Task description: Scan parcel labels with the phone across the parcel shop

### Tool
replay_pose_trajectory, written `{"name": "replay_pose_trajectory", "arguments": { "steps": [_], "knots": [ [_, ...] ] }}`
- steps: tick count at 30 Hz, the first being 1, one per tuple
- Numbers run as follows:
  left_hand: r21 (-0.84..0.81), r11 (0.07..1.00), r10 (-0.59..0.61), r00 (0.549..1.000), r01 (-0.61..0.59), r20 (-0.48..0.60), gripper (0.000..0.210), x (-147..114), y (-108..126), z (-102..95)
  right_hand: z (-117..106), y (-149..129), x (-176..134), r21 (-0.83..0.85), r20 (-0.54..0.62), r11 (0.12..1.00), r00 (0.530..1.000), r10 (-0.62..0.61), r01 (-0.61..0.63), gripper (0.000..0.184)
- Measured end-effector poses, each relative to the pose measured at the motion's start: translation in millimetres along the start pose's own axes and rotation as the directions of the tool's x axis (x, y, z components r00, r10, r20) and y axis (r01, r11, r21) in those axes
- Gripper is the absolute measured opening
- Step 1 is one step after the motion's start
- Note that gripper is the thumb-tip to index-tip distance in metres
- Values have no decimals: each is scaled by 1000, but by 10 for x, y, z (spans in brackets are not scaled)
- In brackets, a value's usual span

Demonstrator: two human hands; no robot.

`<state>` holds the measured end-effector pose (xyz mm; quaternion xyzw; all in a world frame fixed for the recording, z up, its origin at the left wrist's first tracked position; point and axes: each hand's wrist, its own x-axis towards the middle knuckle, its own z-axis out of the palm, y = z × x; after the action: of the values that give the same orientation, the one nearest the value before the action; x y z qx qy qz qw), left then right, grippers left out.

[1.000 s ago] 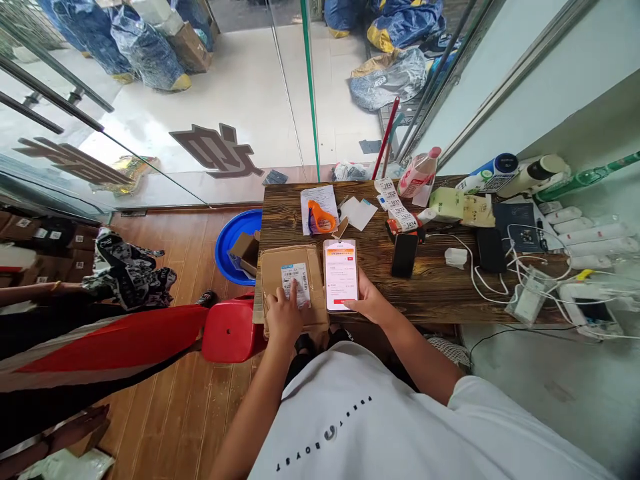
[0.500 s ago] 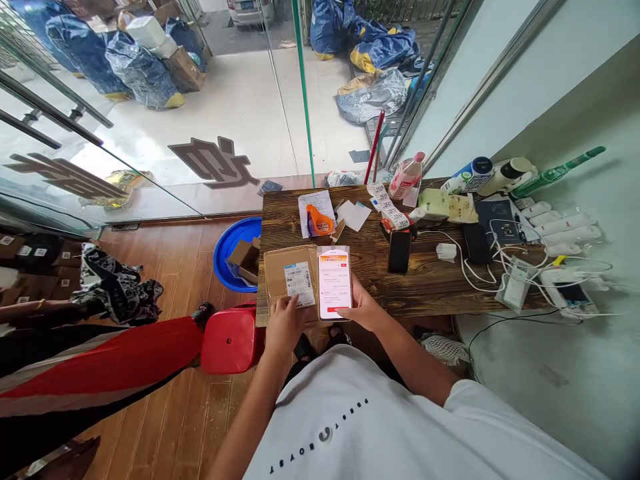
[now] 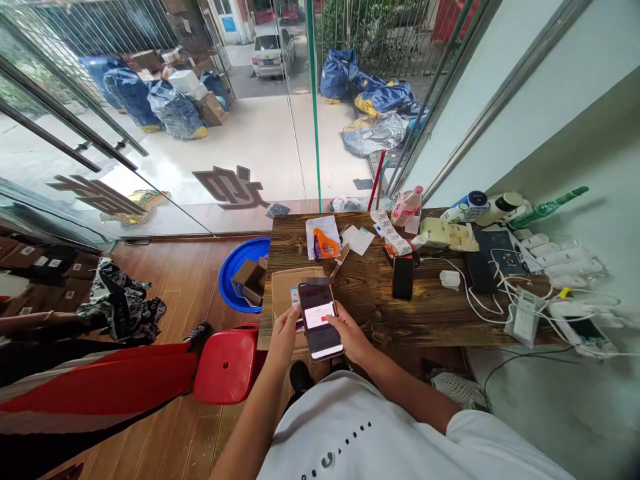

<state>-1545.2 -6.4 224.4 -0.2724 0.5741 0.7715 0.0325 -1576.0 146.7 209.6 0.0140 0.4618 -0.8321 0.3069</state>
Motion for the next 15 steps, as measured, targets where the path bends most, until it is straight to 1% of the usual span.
{"name": "replay_pose_trajectory", "arguments": {
  "steps": [2, 5, 8, 10, 12, 15],
  "knots": [
    [-22, 1000, 1, 999, -2, -39, 41, 16, 4, -50, 15, 25, 58, 19, 40, 1000, 999, 22, -22, 27],
    [-73, 997, 5, 994, -13, -108, 36, 19, 21, -161, 84, 41, 161, 56, 118, 994, 990, 82, -89, 34],
    [-79, 995, 47, 982, -62, -180, 39, -35, 85, -302, 212, 61, 254, -10, 178, 992, 976, 129, -130, 37],
    [-44, 994, 93, 971, -105, -218, 42, -121, 145, -417, 322, 98, 281, -93, 198, 988, 971, 137, -120, 37],
    [-5, 989, 145, 960, -151, -238, 41, -252, 191, -553, 449, 163, 264, -164, 214, 982, 968, 130, -95, 36],
    [18, 977, 208, 945, -210, -253, 35, -511, 201, -811, 690, 323, 149, -227, 258, 972, 959, 119, -59, 37]
  ]
}}
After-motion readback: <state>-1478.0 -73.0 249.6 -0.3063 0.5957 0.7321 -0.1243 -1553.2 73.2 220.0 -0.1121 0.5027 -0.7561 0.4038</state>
